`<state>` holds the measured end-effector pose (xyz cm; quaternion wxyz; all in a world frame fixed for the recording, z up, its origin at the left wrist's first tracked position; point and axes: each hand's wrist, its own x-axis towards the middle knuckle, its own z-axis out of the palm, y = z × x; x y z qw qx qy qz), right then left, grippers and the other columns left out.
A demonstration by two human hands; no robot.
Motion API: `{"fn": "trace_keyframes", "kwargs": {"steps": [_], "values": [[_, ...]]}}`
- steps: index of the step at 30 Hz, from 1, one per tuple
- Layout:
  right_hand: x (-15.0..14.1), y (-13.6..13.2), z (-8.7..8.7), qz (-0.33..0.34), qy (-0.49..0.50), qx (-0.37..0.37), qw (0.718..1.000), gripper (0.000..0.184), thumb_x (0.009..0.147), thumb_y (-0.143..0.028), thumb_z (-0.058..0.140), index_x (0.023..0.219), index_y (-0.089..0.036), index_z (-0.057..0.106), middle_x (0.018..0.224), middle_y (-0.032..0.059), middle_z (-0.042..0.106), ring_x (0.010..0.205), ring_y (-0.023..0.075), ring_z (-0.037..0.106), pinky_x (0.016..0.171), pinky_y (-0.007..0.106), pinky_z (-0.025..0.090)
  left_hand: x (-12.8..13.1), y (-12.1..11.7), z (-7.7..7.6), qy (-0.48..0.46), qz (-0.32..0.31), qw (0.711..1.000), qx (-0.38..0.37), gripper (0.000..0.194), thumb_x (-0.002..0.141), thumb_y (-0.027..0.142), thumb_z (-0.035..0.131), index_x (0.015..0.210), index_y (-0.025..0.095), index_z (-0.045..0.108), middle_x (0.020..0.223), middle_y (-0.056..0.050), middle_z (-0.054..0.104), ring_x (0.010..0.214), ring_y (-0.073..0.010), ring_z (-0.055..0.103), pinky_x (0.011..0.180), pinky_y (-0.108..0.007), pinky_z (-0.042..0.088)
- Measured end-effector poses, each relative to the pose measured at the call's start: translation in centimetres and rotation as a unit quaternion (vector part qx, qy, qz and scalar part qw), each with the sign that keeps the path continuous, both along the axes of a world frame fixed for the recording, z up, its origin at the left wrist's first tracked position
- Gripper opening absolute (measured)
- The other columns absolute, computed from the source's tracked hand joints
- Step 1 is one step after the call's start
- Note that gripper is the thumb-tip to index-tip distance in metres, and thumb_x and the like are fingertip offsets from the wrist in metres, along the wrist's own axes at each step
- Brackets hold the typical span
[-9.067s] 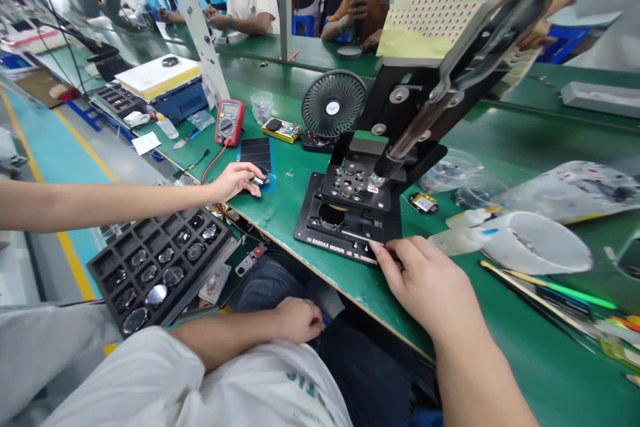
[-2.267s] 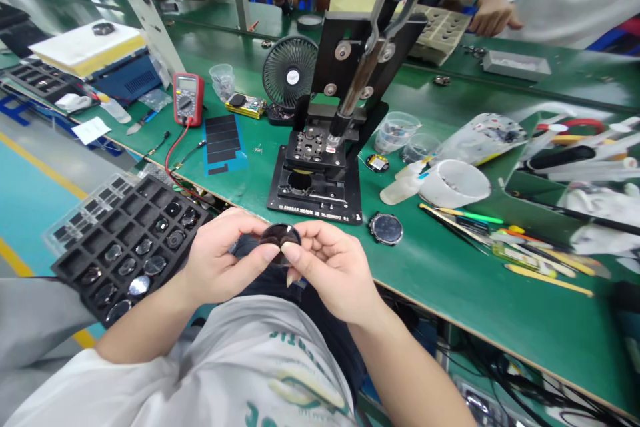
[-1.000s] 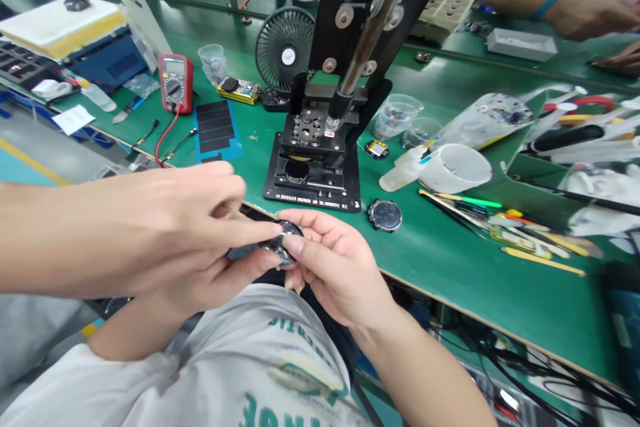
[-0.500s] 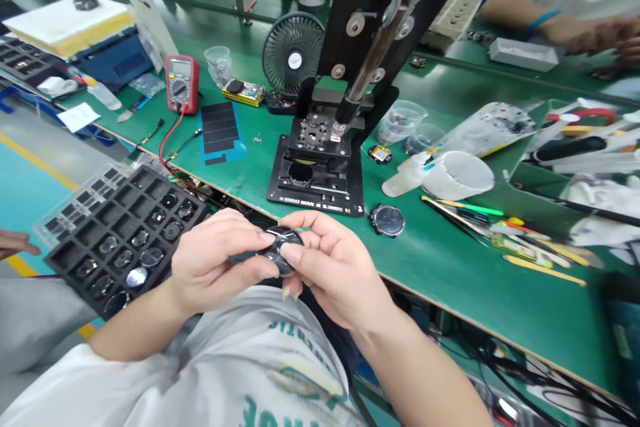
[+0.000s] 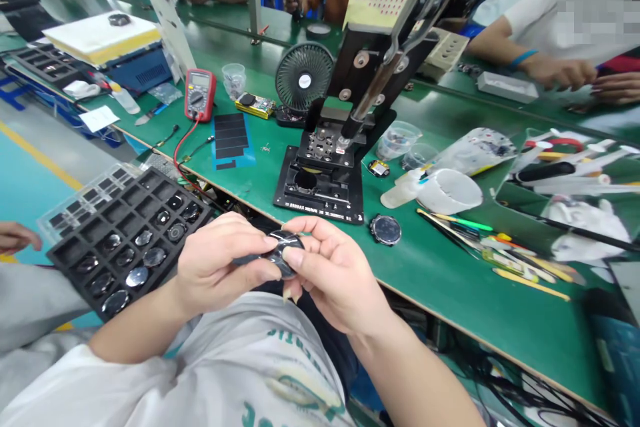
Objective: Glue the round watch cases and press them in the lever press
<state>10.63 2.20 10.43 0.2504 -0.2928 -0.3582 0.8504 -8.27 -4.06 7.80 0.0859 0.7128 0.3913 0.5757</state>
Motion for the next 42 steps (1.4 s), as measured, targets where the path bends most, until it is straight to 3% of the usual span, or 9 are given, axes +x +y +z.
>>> {"fn": "trace_keyframes", "kwargs": {"steps": [16,22,31,42], "values": [[-1.5,-2.8,1.3,0.004,0.001,0.036,0.999,0.058,0.071,-0.04,0.101,0.11,-0.019,0.064,0.061,-0.0084,0.066,0.046,0.0104,0.065,0.048,0.018,0.053,-1.2,-3.6,0.0,-0.005,0.032,0.999,0.039,0.027,0.098,0.023,0.081,0.124,0.02,0.076,0.096,-0.006,0.082,0.084,-0.0164,0.076,0.08,-0.031,0.06],[-2.9,-4.6,1.7,-0.003,0.001,0.111,0.994,0.062,0.069,-0.04,0.103,0.111,-0.021,0.061,0.06,-0.0121,0.062,0.048,0.0102,0.066,0.051,0.018,0.053,-1.9,-6.2,0.2,-0.006,0.096,0.994,0.052,0.026,0.097,0.022,0.081,0.123,0.025,0.078,0.097,-0.005,0.083,0.085,-0.0171,0.077,0.081,-0.031,0.062],[-4.1,-8.8,3.0,0.022,-0.002,0.158,0.987,0.057,0.073,-0.042,0.101,0.109,-0.021,0.062,0.059,-0.013,0.06,0.047,0.0108,0.067,0.05,0.019,0.055,-3.0,-10.7,1.2,-0.008,0.111,0.988,0.107,0.029,0.097,0.023,0.079,0.126,0.025,0.077,0.097,-0.007,0.084,0.083,-0.0185,0.077,0.077,-0.032,0.061],[-5.1,-9.8,2.3,0.045,0.01,0.171,0.984,0.049,0.078,-0.04,0.098,0.108,-0.021,0.063,0.06,-0.0119,0.061,0.048,0.0091,0.064,0.053,0.02,0.056,-3.6,-12.4,0.9,-0.004,0.136,0.985,0.104,0.027,0.097,0.022,0.08,0.123,0.024,0.077,0.097,-0.006,0.084,0.084,-0.0176,0.078,0.08,-0.031,0.062]]}}
